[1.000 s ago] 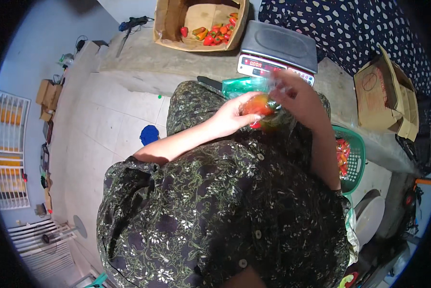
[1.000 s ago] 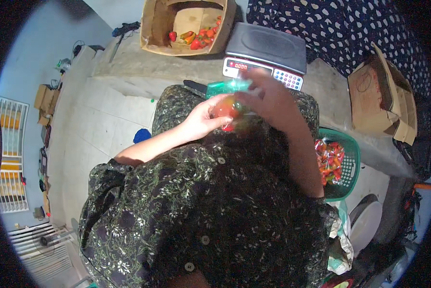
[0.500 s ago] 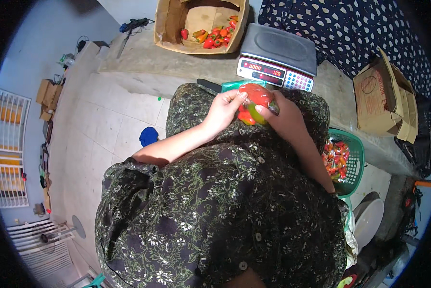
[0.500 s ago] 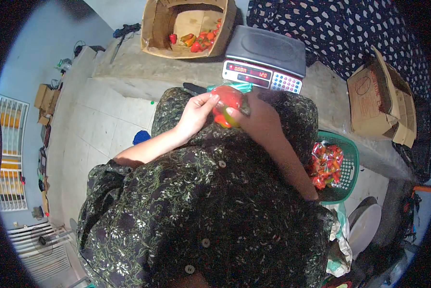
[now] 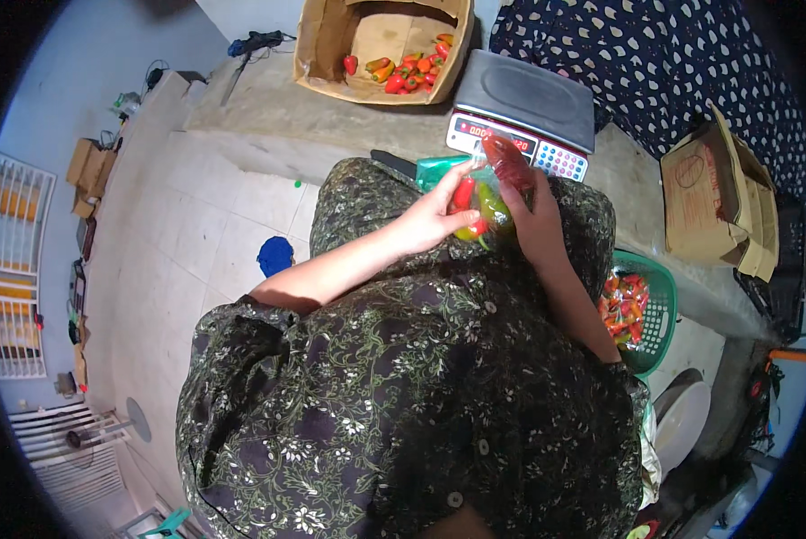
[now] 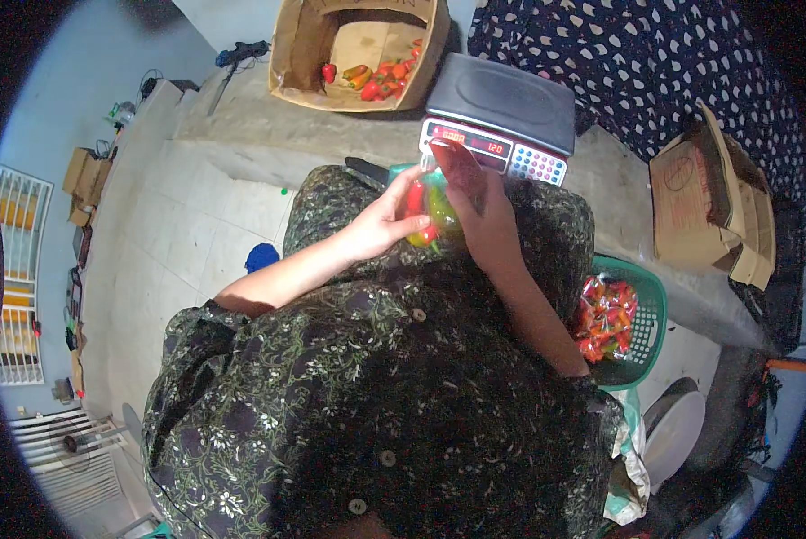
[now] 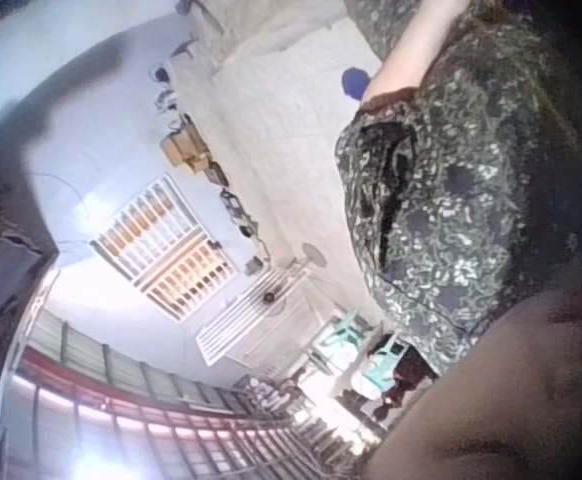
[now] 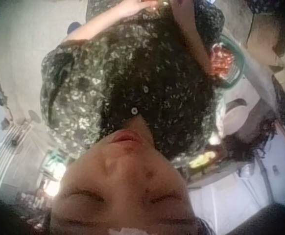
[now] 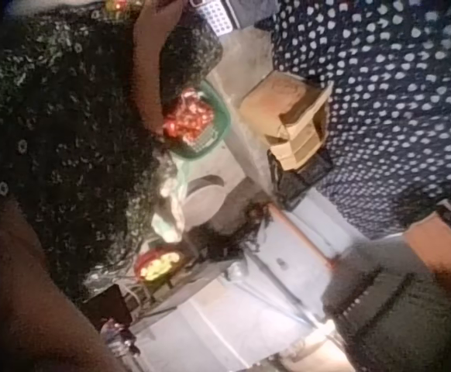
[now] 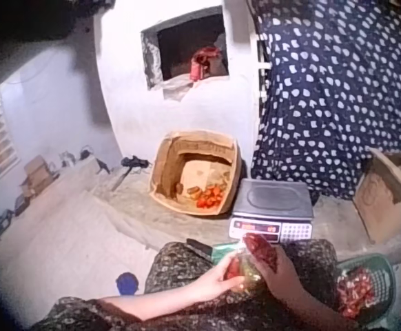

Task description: The person picks up peppers from a box by hand, places them onto a scale, and then puts them into a plastic bag.

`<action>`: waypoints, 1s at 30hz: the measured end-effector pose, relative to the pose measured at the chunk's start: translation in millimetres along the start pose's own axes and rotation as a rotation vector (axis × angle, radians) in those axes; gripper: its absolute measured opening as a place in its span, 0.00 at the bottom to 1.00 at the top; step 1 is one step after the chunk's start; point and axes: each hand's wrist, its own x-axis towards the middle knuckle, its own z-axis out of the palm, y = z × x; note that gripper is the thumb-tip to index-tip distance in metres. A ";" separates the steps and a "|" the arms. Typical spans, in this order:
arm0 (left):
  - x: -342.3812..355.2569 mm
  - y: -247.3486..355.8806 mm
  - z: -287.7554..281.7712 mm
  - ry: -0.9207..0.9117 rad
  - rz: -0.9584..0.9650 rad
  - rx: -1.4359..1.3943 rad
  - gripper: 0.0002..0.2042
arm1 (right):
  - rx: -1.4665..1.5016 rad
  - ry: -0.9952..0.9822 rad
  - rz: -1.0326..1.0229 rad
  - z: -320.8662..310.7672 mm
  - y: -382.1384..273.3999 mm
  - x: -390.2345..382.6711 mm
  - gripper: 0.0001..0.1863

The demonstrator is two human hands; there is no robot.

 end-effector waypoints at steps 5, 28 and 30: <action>-0.2 -16.1 -6.6 0.138 -0.282 -0.661 0.32 | -0.226 -0.036 -0.082 0.8 9.8 -1.1 0.26; 28.8 52.6 -22.0 -0.185 0.092 0.297 0.14 | 0.021 -0.278 -0.443 -19.7 -74.1 7.0 0.28; 32.2 59.5 -11.8 -0.147 0.202 0.223 0.14 | 0.184 -0.391 -0.447 -26.6 -65.2 17.2 0.37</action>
